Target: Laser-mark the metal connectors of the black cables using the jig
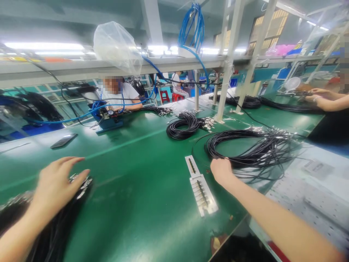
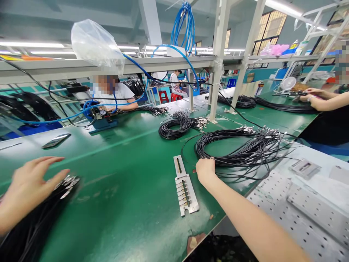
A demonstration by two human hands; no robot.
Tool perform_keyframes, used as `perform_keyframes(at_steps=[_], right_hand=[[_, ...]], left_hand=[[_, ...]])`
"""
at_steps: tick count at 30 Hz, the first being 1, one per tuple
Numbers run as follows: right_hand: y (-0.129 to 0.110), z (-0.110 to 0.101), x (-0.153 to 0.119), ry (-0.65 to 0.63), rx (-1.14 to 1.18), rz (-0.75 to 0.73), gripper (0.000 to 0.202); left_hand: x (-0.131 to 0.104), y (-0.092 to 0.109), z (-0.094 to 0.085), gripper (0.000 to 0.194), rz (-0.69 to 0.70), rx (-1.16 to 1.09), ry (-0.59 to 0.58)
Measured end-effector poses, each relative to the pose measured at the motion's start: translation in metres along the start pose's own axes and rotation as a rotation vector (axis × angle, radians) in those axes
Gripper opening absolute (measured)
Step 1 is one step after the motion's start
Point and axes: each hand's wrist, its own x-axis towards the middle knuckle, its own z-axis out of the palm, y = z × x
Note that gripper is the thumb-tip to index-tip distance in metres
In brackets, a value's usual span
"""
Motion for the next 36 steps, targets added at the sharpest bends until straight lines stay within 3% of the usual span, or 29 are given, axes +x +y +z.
perform_keyframes(at_steps=[2,6,10,14,16,21,25,31,36], right_hand=[[0.012,0.006,-0.017,0.084,-0.041,0.026,0.026],[0.032,0.020,-0.040,0.181,-0.064,0.019,0.029],[0.044,0.028,-0.045,0.225,-0.029,0.020,0.027],[0.055,0.031,-0.048,0.219,0.065,0.011,0.020],[0.062,0.031,-0.050,0.220,0.137,0.022,0.017],[0.069,0.036,-0.049,0.250,0.329,0.007,0.020],[0.060,0.048,-0.041,0.318,0.410,-0.085,0.028],[0.051,0.059,-0.027,0.400,0.442,-0.186,0.027],[0.051,0.065,-0.024,0.425,0.445,-0.203,0.029]], left_hand=[[-0.007,0.030,0.011,0.025,0.145,-0.100,0.004],[-0.026,0.095,0.041,0.021,0.307,-0.283,-0.227],[-0.038,0.169,0.056,0.021,0.438,-0.464,-0.400],[-0.040,0.233,0.066,0.020,0.572,-0.605,-0.506],[-0.031,0.257,0.078,0.019,0.570,-0.578,-0.543],[0.030,0.299,0.128,0.037,0.154,-0.399,-0.513],[0.082,0.325,0.169,0.051,-0.040,-0.315,-0.526],[0.116,0.359,0.211,0.037,-0.046,-0.316,-0.619],[0.128,0.375,0.227,0.035,-0.050,-0.329,-0.661]])
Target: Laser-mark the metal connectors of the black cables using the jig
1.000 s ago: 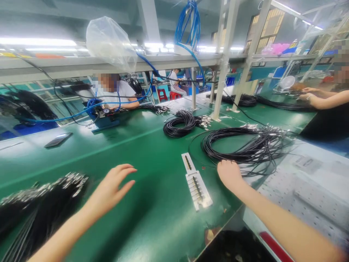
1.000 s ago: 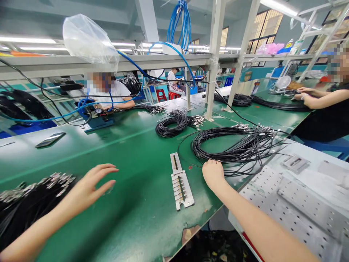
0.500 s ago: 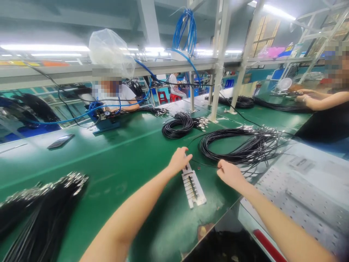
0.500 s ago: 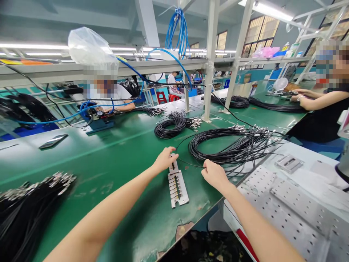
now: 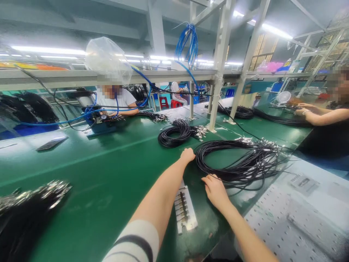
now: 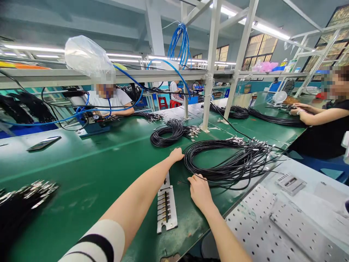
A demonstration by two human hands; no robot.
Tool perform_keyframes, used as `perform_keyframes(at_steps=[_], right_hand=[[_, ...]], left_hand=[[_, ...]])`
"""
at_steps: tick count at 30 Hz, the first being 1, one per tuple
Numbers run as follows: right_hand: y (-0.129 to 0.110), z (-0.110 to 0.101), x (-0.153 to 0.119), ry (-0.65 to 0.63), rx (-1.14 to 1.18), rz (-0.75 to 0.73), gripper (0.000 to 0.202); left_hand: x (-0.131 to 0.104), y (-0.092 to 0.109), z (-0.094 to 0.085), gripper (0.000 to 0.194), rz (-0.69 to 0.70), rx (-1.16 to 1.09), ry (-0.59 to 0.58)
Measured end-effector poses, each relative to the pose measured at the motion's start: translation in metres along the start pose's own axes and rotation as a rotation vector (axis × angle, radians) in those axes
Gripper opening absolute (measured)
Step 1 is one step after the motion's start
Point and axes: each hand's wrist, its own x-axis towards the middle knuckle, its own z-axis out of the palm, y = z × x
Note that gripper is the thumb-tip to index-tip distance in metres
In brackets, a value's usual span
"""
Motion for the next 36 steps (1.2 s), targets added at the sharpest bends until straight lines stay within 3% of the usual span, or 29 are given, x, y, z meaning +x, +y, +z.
perform_keyframes(at_steps=[7,12,16,20,23,26,28,31,34,36], right_hand=[[-0.002,0.007,-0.005,0.066,-0.035,-0.001,0.030],[-0.001,0.007,-0.009,0.128,-0.036,0.034,0.043],[-0.002,0.005,-0.011,0.179,0.066,-0.024,0.059],[-0.009,-0.003,-0.018,0.224,0.209,-0.176,0.074],[-0.020,-0.021,-0.035,0.261,0.372,-0.212,0.067],[-0.037,-0.055,-0.053,0.246,0.755,-0.107,0.038],[-0.050,-0.081,-0.058,0.138,1.200,0.022,0.033],[-0.065,-0.109,-0.047,0.010,1.767,0.279,0.043],[-0.069,-0.120,-0.030,0.075,1.979,0.518,0.031],[-0.066,-0.122,-0.026,0.137,1.991,0.514,0.023]], left_hand=[[-0.003,0.017,-0.011,0.032,-0.003,-0.202,-0.077],[-0.021,0.039,-0.057,0.028,0.057,-0.501,-0.146],[-0.063,0.053,-0.102,0.026,0.220,-0.744,-0.240],[-0.129,0.048,-0.116,0.025,0.398,-0.951,-0.286],[-0.182,0.031,-0.102,0.025,0.495,-1.171,-0.191],[-0.231,0.011,-0.071,0.030,0.442,-1.201,-0.133],[-0.261,-0.001,-0.041,0.033,0.398,-1.157,-0.202],[-0.298,-0.015,0.013,0.038,0.397,-1.099,-0.368],[-0.316,-0.027,0.058,0.036,0.429,-0.996,-0.544],[-0.316,-0.033,0.070,0.035,0.480,-0.961,-0.684]])
